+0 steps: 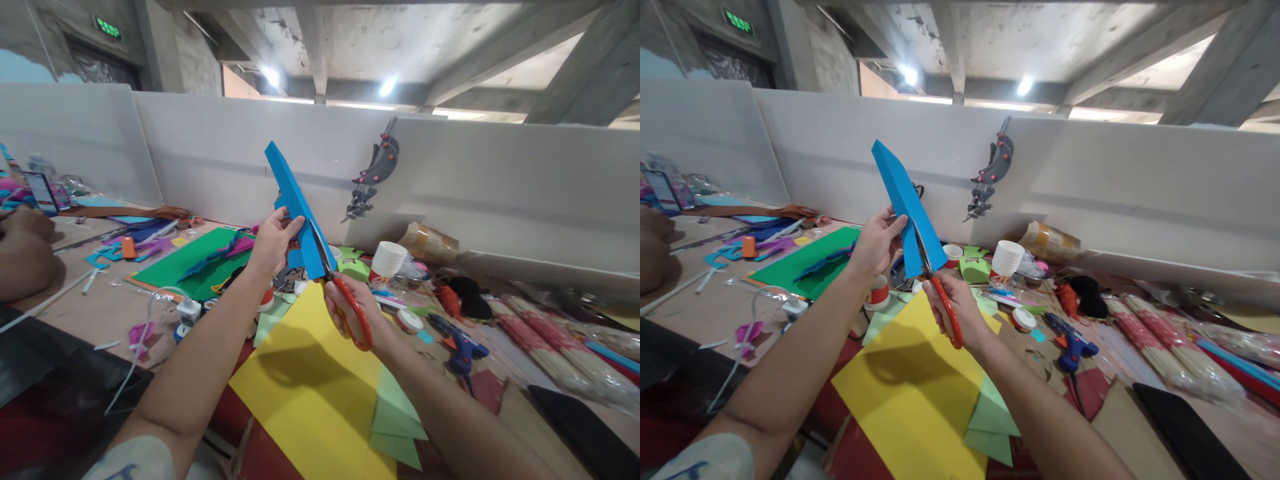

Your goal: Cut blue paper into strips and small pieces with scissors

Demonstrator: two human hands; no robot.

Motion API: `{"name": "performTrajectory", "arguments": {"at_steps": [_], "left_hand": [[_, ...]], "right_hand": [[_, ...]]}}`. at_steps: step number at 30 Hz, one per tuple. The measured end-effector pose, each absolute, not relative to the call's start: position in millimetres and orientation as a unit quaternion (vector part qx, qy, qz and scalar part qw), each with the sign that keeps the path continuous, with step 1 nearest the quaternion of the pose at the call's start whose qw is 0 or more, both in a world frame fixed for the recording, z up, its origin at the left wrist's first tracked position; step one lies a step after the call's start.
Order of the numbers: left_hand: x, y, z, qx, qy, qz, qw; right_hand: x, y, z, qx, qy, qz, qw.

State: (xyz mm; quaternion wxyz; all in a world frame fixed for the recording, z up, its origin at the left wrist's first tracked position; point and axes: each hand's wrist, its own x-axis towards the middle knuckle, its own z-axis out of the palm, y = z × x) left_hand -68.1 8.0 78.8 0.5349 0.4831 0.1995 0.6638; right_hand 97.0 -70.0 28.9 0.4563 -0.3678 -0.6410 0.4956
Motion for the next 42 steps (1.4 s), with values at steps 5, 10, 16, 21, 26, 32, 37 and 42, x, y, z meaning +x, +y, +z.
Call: {"name": "performTrajectory", "arguments": {"at_steps": [5,10,16,21,26,32,37,42], "left_hand": [[-67,7,79,0.488,0.196,0.666,0.529],[-69,7,80,0.483,0.206,0.677,0.515],[-73,11,82,0.465,0.220,0.703,0.490],[-73,13,80,0.468,0.208,0.693,0.507],[-71,14,78,0.475,0.202,0.693,0.502],[-73,14,79,0.483,0.218,0.685,0.499],[-77,16,80,0.477,0.215,0.694,0.495],[-77,15,81,0.490,0.230,0.696,0.471]], "right_hand": [[98,-70,26,-0.374,-0.649,0.486,0.450],[99,-70,23,-0.394,-0.628,0.504,0.442],[101,-70,19,-0.392,-0.642,0.504,0.424],[99,-72,22,-0.356,-0.650,0.512,0.434],[99,-71,23,-0.345,-0.638,0.534,0.435],[102,-69,20,-0.340,-0.633,0.533,0.447],[103,-76,24,-0.355,-0.637,0.532,0.430],[112,-82,27,-0.378,-0.646,0.538,0.388]]}}
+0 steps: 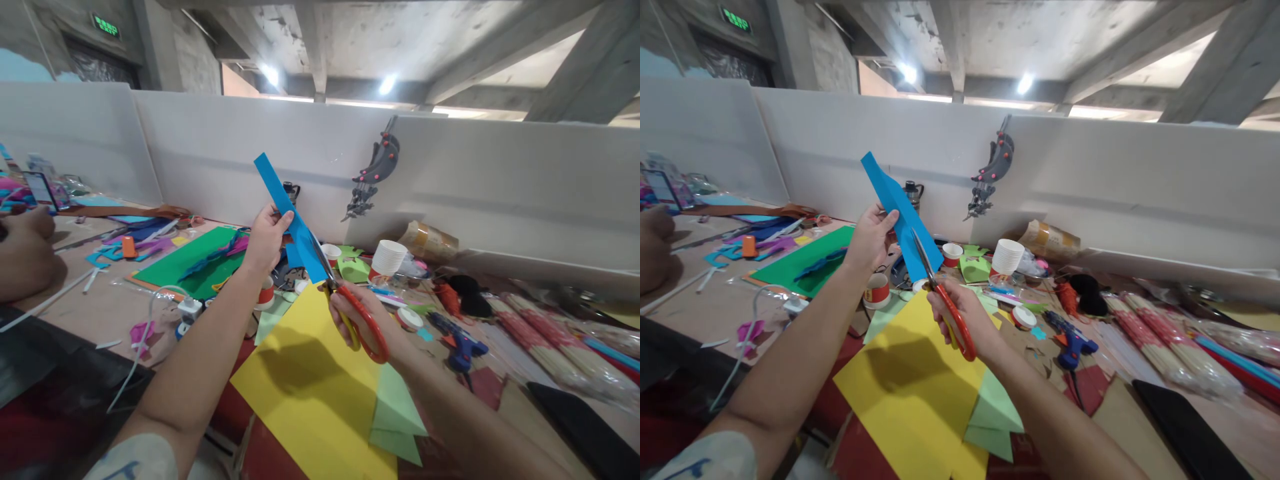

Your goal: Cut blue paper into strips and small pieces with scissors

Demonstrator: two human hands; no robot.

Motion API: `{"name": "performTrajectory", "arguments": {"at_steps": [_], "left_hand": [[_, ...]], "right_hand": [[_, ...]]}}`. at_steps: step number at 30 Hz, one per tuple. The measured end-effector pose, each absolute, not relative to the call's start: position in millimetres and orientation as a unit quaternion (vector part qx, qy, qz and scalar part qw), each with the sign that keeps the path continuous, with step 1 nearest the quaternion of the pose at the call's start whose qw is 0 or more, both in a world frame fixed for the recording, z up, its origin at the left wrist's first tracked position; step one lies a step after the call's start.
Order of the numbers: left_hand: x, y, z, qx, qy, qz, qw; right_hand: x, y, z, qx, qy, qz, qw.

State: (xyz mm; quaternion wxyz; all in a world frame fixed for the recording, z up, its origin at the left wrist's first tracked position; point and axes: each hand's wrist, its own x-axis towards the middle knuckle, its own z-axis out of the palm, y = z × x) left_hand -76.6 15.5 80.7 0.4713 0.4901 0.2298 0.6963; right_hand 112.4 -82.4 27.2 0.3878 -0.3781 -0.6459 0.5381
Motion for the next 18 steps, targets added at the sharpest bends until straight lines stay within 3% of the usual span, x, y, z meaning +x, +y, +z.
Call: {"name": "performTrajectory", "arguments": {"at_steps": [10,18], "left_hand": [[-68,8,82,0.485,0.220,0.666,0.523],[-69,6,84,0.463,0.228,0.677,0.524]], "right_hand": [[119,-80,33,-0.354,-0.661,0.532,0.395],[123,-78,42,-0.375,-0.705,0.495,0.343]]}}
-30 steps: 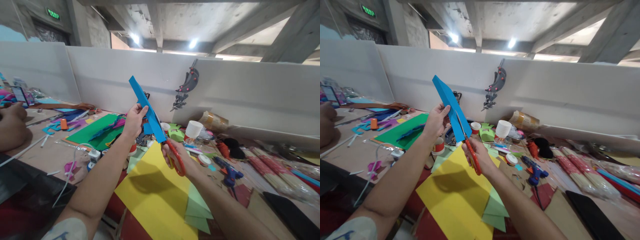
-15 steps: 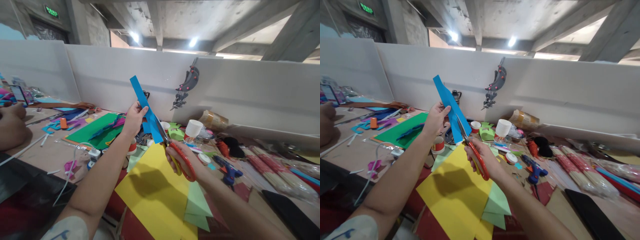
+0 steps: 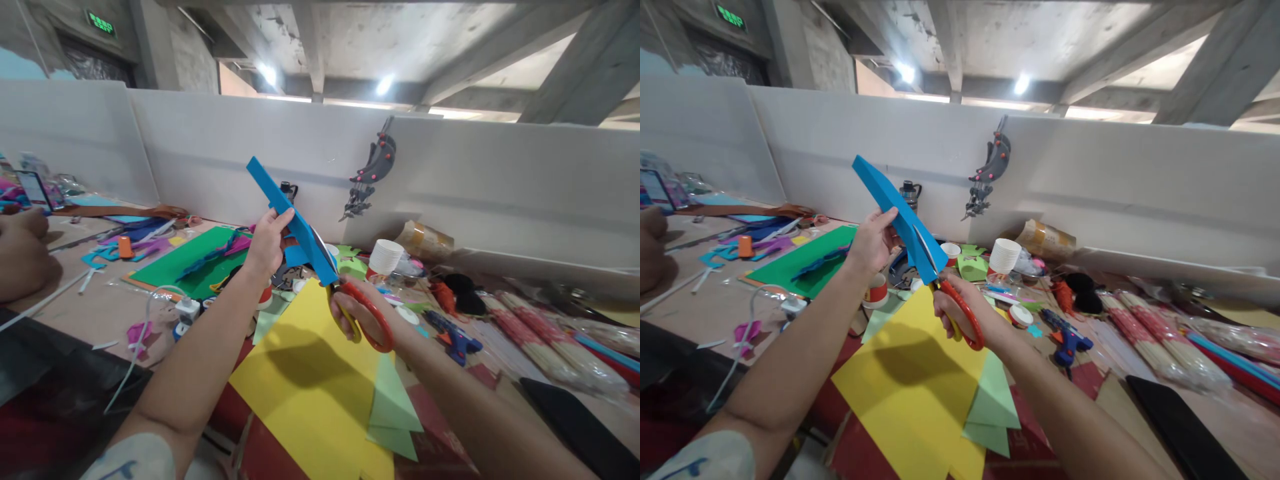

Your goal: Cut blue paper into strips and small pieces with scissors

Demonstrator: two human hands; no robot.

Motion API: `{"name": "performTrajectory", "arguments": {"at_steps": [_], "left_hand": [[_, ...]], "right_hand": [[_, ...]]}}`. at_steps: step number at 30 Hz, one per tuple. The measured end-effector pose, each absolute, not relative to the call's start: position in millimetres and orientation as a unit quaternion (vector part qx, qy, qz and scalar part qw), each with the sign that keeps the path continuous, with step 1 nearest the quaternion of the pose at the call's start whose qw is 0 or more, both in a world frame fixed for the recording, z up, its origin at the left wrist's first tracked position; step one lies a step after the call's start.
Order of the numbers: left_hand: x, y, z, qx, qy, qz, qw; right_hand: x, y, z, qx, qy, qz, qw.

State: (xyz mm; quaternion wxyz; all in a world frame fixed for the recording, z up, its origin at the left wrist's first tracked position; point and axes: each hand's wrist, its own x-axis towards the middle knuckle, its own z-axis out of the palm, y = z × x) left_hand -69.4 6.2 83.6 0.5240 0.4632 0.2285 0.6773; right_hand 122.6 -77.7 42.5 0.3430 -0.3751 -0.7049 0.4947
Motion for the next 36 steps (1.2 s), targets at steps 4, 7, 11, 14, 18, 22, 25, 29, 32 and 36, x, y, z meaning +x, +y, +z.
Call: {"name": "performTrajectory", "arguments": {"at_steps": [4,7,11,14,18,22,25,29,32,36], "left_hand": [[-69,7,83,0.472,0.230,0.699,0.486],[-70,8,81,0.481,0.227,0.702,0.473],[-72,8,83,0.492,0.222,0.693,0.479],[-71,5,87,0.491,0.208,0.695,0.482],[-68,1,92,0.495,0.188,0.694,0.487],[-62,2,96,0.502,0.188,0.682,0.498],[-55,3,100,0.506,0.193,0.673,0.504],[-48,-2,111,0.525,0.182,0.661,0.504],[-43,-11,122,0.532,0.176,0.659,0.501],[-37,-15,128,0.525,0.177,0.662,0.504]], "right_hand": [[122,-78,43,-0.378,-0.697,0.501,0.347],[123,-79,42,-0.383,-0.695,0.507,0.337],[126,-81,40,-0.393,-0.683,0.513,0.340],[128,-84,38,-0.392,-0.702,0.493,0.334],[130,-88,39,-0.395,-0.713,0.473,0.335],[136,-94,44,-0.422,-0.708,0.452,0.340],[144,-98,46,-0.424,-0.706,0.451,0.342],[154,-105,46,-0.433,-0.701,0.450,0.343],[158,-109,49,-0.437,-0.716,0.415,0.351],[161,-111,51,-0.427,-0.721,0.406,0.365]]}}
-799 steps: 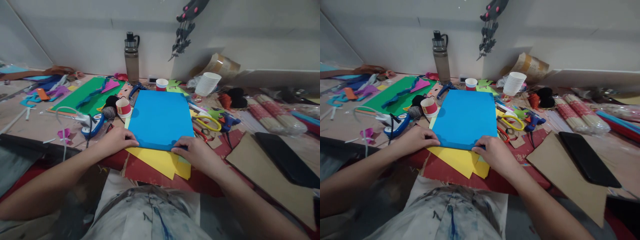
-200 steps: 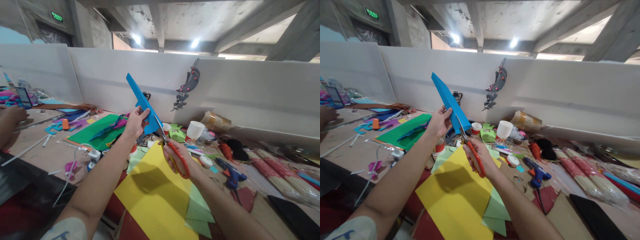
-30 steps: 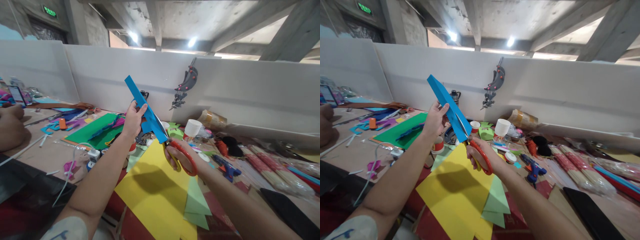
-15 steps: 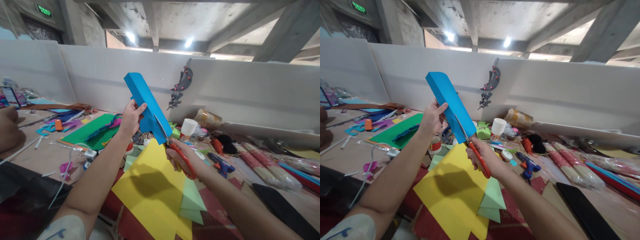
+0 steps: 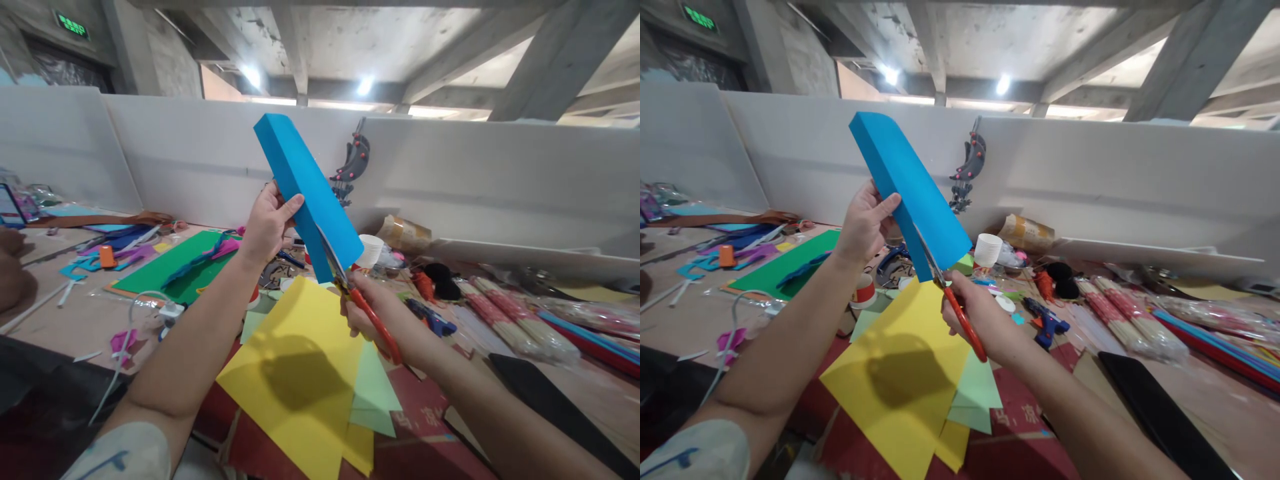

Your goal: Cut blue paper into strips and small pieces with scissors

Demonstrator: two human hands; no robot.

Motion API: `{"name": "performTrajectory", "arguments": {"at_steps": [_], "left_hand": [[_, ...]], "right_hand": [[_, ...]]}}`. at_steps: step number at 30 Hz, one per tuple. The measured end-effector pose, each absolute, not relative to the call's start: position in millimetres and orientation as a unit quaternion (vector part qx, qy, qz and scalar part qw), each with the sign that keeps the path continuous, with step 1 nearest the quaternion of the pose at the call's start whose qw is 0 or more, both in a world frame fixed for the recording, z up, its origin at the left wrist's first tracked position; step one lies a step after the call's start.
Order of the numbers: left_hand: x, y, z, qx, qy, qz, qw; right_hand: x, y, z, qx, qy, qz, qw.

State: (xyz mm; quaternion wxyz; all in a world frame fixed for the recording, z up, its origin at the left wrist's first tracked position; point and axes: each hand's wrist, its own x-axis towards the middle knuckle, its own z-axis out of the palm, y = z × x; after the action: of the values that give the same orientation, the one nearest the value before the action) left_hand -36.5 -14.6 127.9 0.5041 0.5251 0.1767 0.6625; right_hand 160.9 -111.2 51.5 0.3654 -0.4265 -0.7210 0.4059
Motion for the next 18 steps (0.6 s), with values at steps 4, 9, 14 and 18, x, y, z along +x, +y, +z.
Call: {"name": "performTrajectory", "arguments": {"at_steps": [4,9,14,18], "left_hand": [[-33,-4,113,0.542,0.192,0.647,0.501],[-32,5,82,0.487,0.266,0.651,0.518],[-37,3,68,0.457,0.298,0.654,0.524],[-39,0,66,0.461,0.304,0.638,0.537]], "right_hand": [[162,-111,47,-0.444,-0.699,0.436,0.352],[159,-109,35,-0.477,-0.665,0.469,0.331],[157,-103,26,-0.461,-0.651,0.503,0.333],[153,-98,23,-0.437,-0.640,0.530,0.344]]}}
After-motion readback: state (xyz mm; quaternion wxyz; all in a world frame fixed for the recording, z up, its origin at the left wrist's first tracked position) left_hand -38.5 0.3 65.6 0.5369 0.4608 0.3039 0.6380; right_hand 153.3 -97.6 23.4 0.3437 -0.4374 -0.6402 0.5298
